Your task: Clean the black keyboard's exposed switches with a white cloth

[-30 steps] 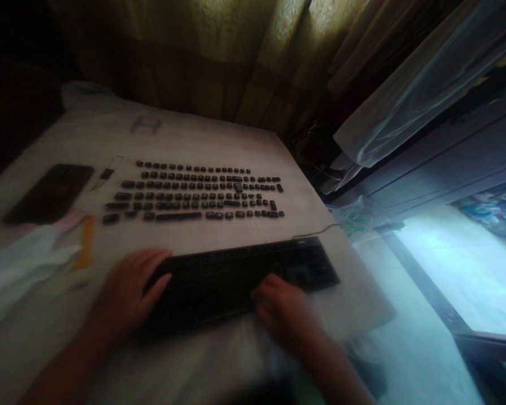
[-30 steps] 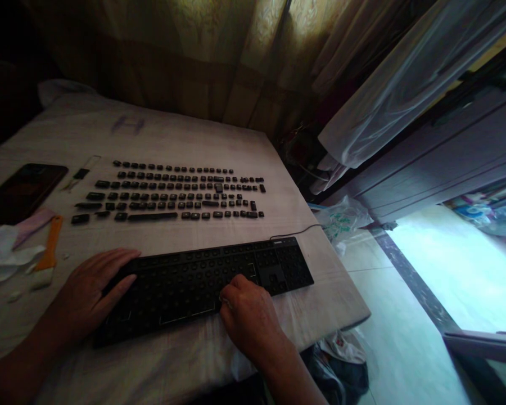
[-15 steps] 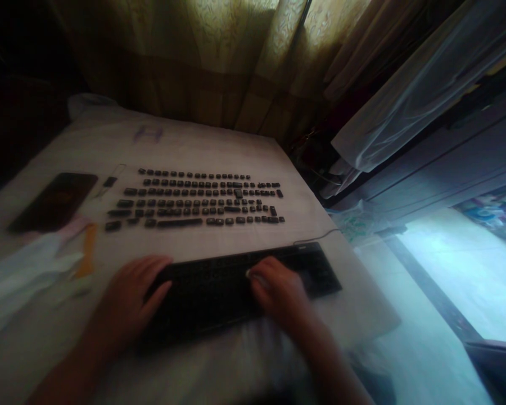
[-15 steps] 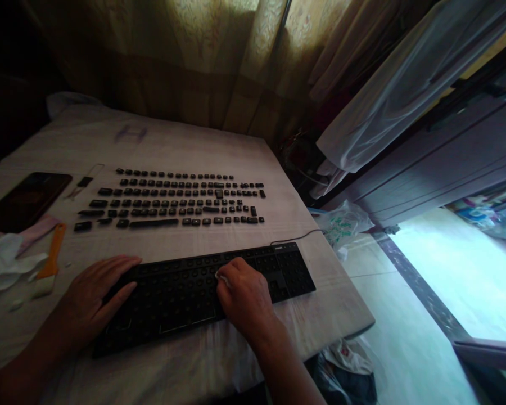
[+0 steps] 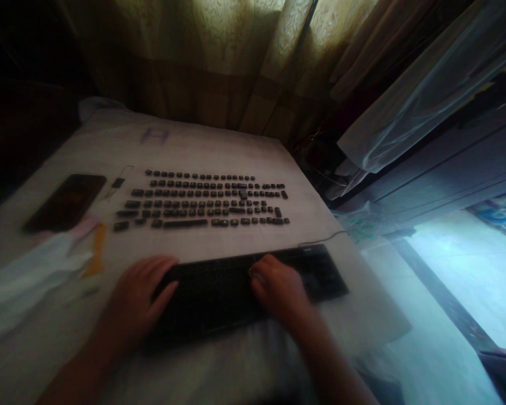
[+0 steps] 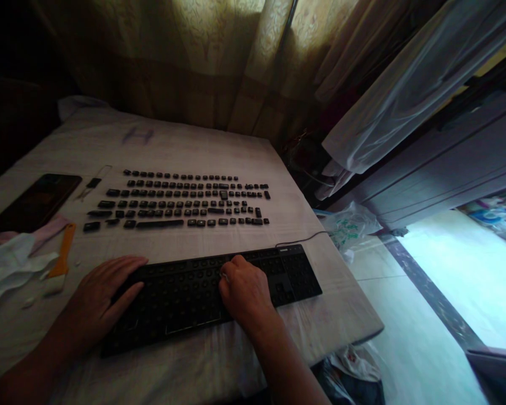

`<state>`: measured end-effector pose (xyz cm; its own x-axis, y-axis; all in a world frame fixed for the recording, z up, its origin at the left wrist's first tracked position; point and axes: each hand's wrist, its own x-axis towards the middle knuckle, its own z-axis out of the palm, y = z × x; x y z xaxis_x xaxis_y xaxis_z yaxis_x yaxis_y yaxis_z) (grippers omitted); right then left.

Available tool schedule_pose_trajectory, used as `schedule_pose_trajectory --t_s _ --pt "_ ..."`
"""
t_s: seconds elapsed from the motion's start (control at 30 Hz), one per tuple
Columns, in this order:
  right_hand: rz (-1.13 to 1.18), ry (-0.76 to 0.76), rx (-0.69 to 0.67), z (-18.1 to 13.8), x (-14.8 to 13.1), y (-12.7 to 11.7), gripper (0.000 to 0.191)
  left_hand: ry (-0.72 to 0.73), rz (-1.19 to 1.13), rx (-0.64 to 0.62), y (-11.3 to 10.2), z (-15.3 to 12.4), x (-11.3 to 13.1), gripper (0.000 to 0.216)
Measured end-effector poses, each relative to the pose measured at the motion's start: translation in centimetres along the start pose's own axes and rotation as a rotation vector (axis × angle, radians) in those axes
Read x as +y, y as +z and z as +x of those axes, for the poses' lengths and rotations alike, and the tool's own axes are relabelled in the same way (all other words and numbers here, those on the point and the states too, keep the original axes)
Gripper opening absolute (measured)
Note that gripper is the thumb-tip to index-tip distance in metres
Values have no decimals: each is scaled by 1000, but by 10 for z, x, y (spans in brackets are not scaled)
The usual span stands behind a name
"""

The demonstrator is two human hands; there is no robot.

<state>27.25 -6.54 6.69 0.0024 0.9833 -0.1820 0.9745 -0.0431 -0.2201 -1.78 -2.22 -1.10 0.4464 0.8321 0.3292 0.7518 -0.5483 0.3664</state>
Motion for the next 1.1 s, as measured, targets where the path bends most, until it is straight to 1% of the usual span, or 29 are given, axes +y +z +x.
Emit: schedule_pose_trajectory --t_s 0.17,0.33,0.5,0.63,0.87,1.1 --pt "-17 -6 -15 -1 -1 -2 19 -13 -2 1 1 0 -1 46" --pt "-31 -79 -24 -3 -3 -2 19 -43 -28 -3 0 -1 0 44" --pt "-49 -135 8 -7 0 1 18 -35 -38 -7 -1 0 1 43" --pt "-3 -170 1 -11 4 4 20 -34 -28 -15 -3 1 1 43" --pt "115 -147 -26 -16 11 3 24 -36 -24 -25 -3 1 2 46" --pt "129 -134 11 -19 16 6 25 -25 -6 -15 -2 0 2 46"
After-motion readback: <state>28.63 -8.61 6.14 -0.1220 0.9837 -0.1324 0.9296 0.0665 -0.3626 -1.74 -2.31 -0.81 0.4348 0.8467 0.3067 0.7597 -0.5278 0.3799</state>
